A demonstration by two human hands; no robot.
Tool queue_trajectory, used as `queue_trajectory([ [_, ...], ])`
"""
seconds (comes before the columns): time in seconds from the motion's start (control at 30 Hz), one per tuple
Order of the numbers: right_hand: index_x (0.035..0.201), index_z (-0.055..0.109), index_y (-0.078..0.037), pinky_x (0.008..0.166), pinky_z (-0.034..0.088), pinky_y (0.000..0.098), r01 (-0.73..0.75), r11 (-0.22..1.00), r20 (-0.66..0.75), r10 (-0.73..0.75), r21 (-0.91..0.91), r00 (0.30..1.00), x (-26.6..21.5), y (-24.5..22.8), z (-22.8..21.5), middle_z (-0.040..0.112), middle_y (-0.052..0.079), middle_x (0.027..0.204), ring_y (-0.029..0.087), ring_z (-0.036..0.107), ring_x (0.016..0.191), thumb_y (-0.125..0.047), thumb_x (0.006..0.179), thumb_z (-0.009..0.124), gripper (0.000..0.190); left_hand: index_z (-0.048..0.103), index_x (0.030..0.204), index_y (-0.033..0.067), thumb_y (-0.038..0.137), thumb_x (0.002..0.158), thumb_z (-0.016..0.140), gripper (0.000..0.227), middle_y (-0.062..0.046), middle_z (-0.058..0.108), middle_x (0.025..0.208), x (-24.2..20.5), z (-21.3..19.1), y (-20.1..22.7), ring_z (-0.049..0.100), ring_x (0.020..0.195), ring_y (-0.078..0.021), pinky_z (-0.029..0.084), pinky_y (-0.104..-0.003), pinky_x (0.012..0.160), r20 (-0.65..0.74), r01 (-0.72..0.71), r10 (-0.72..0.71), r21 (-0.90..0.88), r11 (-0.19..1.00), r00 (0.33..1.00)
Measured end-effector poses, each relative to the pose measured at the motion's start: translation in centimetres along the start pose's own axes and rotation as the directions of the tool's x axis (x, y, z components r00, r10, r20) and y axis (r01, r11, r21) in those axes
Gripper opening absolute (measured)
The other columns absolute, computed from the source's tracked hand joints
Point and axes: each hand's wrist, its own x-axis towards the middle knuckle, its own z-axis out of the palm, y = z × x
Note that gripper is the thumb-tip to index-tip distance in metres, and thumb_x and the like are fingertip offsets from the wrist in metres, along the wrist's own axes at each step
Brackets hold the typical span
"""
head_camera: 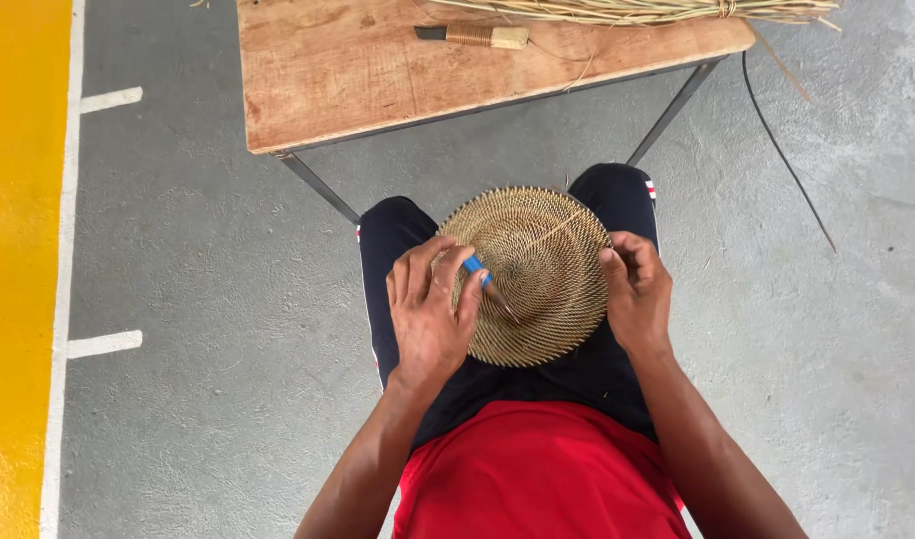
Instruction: Weaving a small basket or bowl from plant fibers.
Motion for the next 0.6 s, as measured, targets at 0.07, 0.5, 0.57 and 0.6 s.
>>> queue_trajectory([
  [0.07, 0.12, 0.064, -0.001, 0.087, 0.053, 0.0262, -0.03, 0.997, 0.01, 0.029, 0.065, 1.0, -0.4, 0.7, 0.0, 0.07, 0.004, 0.104, 0.009, 0.064, 0.096, -0.019, 0.106, 0.064, 0.023, 0.065, 0.127, 0.0096, 0.021, 0.098, 0.073, 0.032, -0.009, 0.061, 0.134, 0.1, 0.5, -0.3, 0.058, 0.122, -0.0281, 0.045, -0.046, 0.101, 0.037, 0.041, -0.041, 0.013, 0.999, 0.998],
  [0.5, 0.12, 0.062, 0.0, 0.09, 0.053, 0.0253, -0.016, 0.999, 0.18, 0.007, 0.049, 0.984, -0.1, -0.4, -0.5, 0.069, 0.003, 0.108, 0.009, 0.064, 0.099, -0.015, 0.104, 0.063, 0.022, 0.067, 0.131, 0.0067, 0.023, 0.087, 0.077, 0.047, -0.011, 0.058, 0.133, 4.5, 2.5, 0.2, 0.056, 0.122, -0.0295, 0.045, -0.047, 0.101, 0.145, -0.162, 0.152, 0.063, 0.985, 0.978],
  [0.57, 0.121, 0.063, 0.0, 0.085, 0.051, 0.0244, -0.051, 0.996, 0.149, 0.04, 0.073, 0.988, -0.1, 0.0, -0.4, 0.067, 0.004, 0.105, 0.008, 0.06, 0.095, -0.014, 0.105, 0.064, 0.022, 0.069, 0.121, 0.0091, 0.023, 0.091, 0.078, 0.034, -0.005, 0.06, 0.128, 4.6, 2.1, 0.6, 0.058, 0.116, -0.026, 0.045, -0.047, 0.1, 0.051, -0.079, 0.076, 0.073, 0.994, 0.996],
  [0.6, 0.121, 0.063, 0.0, 0.085, 0.051, 0.0244, -0.059, 0.996, 0.154, 0.048, 0.069, 0.987, -0.3, -0.2, -0.3, 0.067, 0.004, 0.105, 0.008, 0.06, 0.095, -0.014, 0.105, 0.064, 0.022, 0.069, 0.121, 0.0091, 0.023, 0.091, 0.078, 0.034, -0.005, 0.06, 0.128, 3.6, 2.6, 0.4, 0.058, 0.116, -0.026, 0.045, -0.047, 0.1, 0.057, -0.072, 0.068, 0.072, 0.995, 0.996],
])
